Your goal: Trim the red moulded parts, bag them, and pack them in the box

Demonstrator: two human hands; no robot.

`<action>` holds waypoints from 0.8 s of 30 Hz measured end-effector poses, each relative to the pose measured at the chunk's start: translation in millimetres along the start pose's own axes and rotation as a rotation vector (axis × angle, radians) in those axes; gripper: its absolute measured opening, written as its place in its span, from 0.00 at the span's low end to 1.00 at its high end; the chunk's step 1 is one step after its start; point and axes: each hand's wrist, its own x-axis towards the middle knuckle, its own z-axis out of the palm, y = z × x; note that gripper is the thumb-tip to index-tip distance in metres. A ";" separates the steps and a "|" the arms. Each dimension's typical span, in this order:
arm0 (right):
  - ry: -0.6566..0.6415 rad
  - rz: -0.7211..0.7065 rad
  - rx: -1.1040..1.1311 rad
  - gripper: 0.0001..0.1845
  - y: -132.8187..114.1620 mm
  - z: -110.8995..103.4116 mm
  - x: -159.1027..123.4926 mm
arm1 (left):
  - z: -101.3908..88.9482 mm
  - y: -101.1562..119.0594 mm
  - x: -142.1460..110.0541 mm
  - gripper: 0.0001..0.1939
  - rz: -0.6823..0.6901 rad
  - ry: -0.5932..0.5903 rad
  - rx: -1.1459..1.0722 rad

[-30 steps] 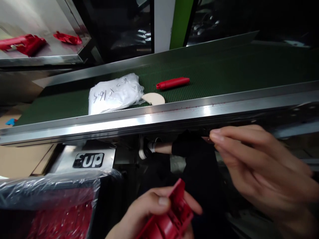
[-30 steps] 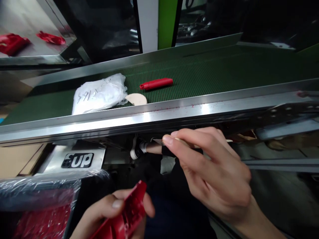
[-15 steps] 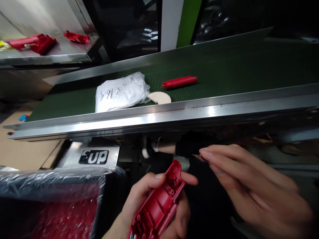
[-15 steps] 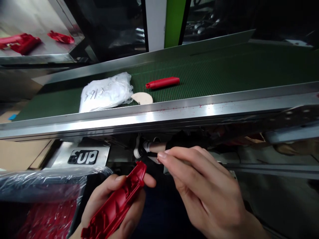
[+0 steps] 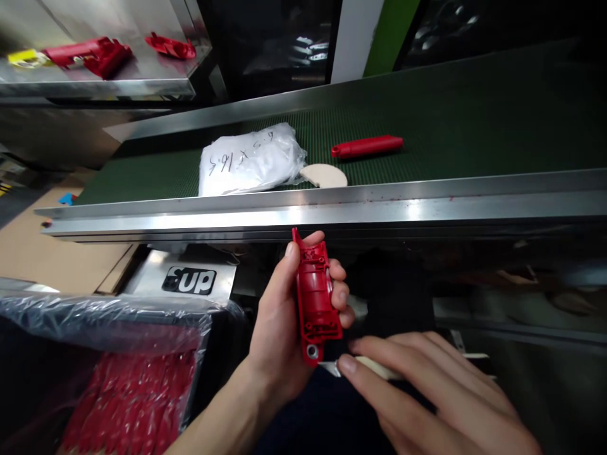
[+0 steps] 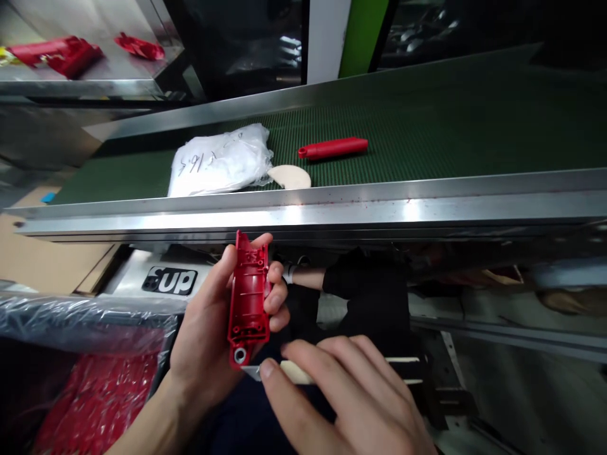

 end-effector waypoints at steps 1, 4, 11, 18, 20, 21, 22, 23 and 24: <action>-0.008 -0.007 -0.010 0.14 0.1 0.5 0.4 | 1.0 0.1 -0.9 0.18 0.002 -0.002 0.005; -0.022 0.004 -0.020 0.15 0.1 0.6 1.0 | 3.1 0.0 -3.4 0.17 0.006 0.011 0.022; -0.014 -0.006 -0.014 0.16 1.3 1.2 -3.8 | 5.3 -2.7 -3.1 0.17 0.020 0.037 0.036; 0.050 0.024 0.043 0.18 7.2 -2.6 -4.0 | 5.0 -3.5 -3.3 0.16 -0.013 0.007 -0.020; 0.031 0.022 0.059 0.20 10.2 -6.4 -4.5 | 3.8 -2.4 -0.7 0.16 -0.042 0.005 -0.065; 0.015 0.011 0.059 0.21 12.2 -8.5 -5.2 | 2.9 -1.7 0.8 0.16 -0.056 0.007 -0.089; 0.001 0.001 0.060 0.22 14.5 -10.7 -6.0 | 1.9 -1.1 2.4 0.16 -0.066 0.011 -0.115; 0.002 -0.008 0.065 0.22 17.4 -12.8 -6.8 | 0.7 -0.5 3.9 0.16 -0.073 0.016 -0.140; 0.013 -0.008 0.070 0.23 21.0 -14.9 -7.1 | -0.7 0.2 5.1 0.16 -0.075 0.024 -0.160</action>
